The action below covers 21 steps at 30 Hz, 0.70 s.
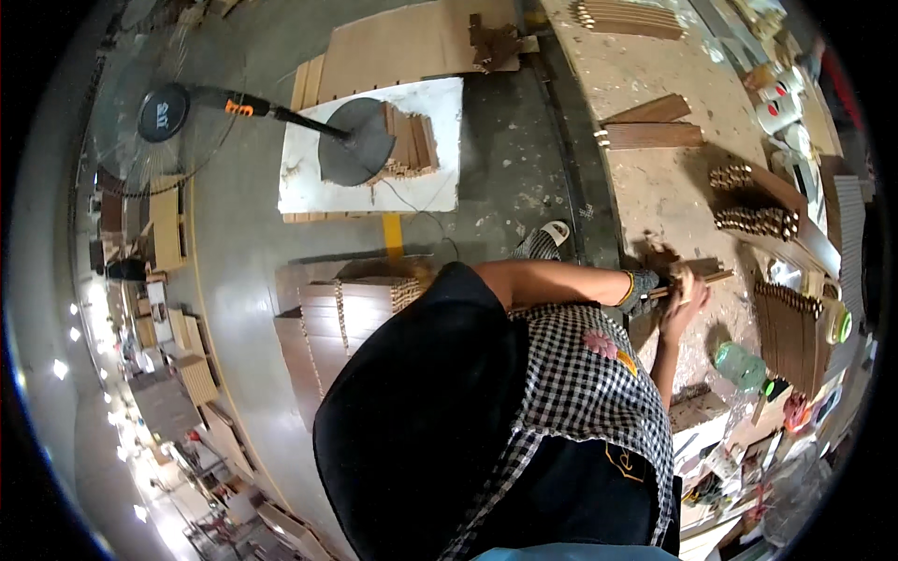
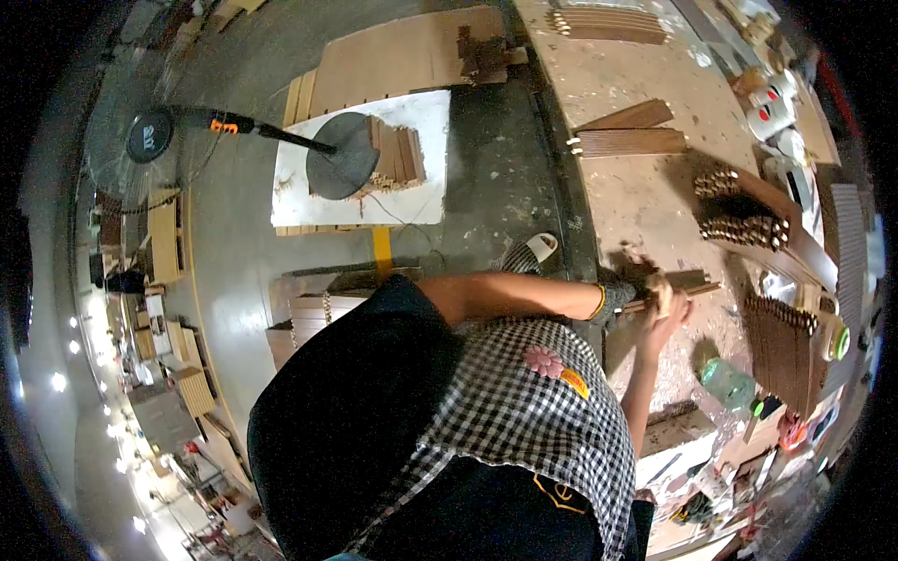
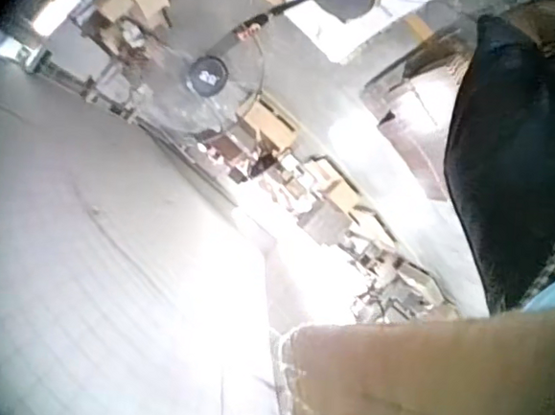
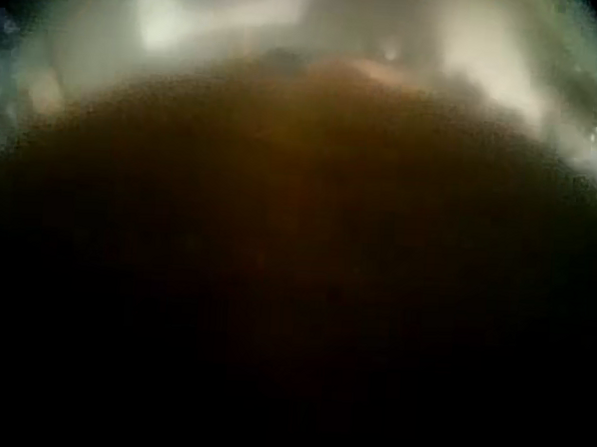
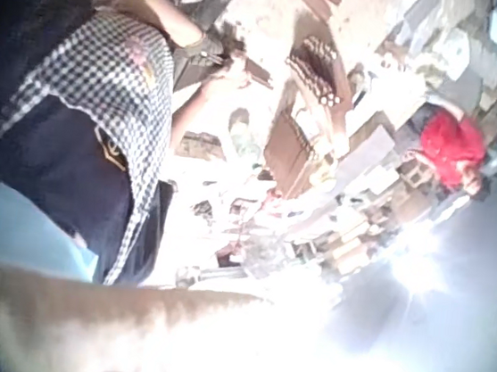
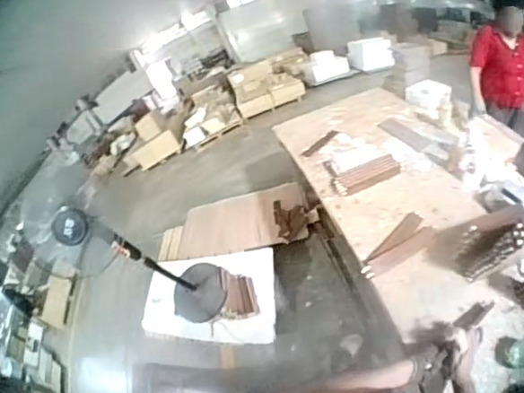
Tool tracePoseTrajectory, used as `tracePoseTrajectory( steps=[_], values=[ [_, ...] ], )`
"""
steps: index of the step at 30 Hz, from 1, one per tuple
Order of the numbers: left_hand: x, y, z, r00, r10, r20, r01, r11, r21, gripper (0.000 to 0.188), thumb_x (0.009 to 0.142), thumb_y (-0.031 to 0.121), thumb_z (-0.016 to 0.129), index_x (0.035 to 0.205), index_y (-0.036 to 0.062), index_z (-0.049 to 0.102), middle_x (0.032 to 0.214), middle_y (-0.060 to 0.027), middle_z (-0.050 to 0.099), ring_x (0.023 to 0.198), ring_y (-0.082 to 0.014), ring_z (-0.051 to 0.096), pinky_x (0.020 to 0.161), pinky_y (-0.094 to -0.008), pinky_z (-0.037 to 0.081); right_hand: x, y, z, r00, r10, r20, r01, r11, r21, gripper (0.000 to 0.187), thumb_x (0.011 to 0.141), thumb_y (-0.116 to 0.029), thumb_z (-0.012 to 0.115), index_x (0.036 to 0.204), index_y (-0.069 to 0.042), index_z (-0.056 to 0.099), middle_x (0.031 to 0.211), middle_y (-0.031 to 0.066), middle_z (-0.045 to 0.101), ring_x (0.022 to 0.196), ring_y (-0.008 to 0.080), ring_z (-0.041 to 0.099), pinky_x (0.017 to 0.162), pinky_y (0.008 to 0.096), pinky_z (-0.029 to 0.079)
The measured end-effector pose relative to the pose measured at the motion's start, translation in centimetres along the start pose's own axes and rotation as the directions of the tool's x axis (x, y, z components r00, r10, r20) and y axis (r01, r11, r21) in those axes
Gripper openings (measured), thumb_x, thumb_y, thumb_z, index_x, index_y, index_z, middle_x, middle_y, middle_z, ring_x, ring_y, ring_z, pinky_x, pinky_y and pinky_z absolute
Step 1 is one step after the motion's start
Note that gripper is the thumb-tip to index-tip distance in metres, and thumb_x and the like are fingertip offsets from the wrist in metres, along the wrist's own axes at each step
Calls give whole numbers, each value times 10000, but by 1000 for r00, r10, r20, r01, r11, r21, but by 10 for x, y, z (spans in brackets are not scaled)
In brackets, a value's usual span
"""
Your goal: The person puts on a glove, then wipes individual wooden slats using a cloth and a small block before placing them on the workbench.
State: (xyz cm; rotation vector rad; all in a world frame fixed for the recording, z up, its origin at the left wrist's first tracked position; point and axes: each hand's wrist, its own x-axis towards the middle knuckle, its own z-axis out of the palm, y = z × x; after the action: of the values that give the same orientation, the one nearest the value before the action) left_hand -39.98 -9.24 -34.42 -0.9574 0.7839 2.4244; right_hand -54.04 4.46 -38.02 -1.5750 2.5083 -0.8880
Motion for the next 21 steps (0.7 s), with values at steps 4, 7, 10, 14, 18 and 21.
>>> tracePoseTrajectory(
  steps=[4,7,10,14,18,21],
  values=[
    [13,-14,-20,998,3,66,0,999,-36,313,1021,317,438,1143,87,612,1100,-70,653,930,-214,595,828,-360,506,-3,6,23,948,-199,-249,127,953,-277,492,1028,-347,361,1303,23,531,1294,231,547,1316,404,424,1172,542,210],
    [14,-23,-28,995,-2,100,9,998,-68,319,1016,306,465,1223,88,570,1156,-68,638,986,-203,601,849,-339,516,-19,-53,2,973,-229,41,232,942,-242,435,999,-273,437,1245,74,530,1209,276,550,1228,467,459,1127,582,267],
    [13,-28,-30,985,-23,171,36,996,-77,360,1011,295,492,1304,89,528,1211,-67,623,1041,-191,607,871,-318,526,-9,-48,-13,925,-373,-64,353,911,-211,359,983,-260,425,1162,3,591,1017,250,592,1004,458,553,1025,572,359],
    [-12,-23,-45,951,17,309,-59,990,128,453,971,155,590,1399,81,461,1342,-76,559,1128,-169,587,881,-311,544,0,32,-27,980,-77,-182,53,989,-135,387,1011,-287,414,1036,18,650,1010,240,623,1035,438,567,1052,555,365],
    [-63,15,-59,789,276,549,-614,310,726,653,884,36,663,1487,80,416,1372,-89,558,1121,-142,584,897,-288,540,-28,105,-54,847,140,-512,-276,940,-199,367,1042,-267,450,1038,53,629,992,258,636,950,402,604,857,443,499],
    [-58,18,-103,897,-19,443,54,996,-67,607,909,128,646,1471,45,432,1337,-119,589,1108,-157,606,887,-301,539,16,22,-118,456,744,-489,-322,650,688,484,1063,-409,440,1163,22,637,1023,148,656,920,203,601,788,335,503]
  ],
)
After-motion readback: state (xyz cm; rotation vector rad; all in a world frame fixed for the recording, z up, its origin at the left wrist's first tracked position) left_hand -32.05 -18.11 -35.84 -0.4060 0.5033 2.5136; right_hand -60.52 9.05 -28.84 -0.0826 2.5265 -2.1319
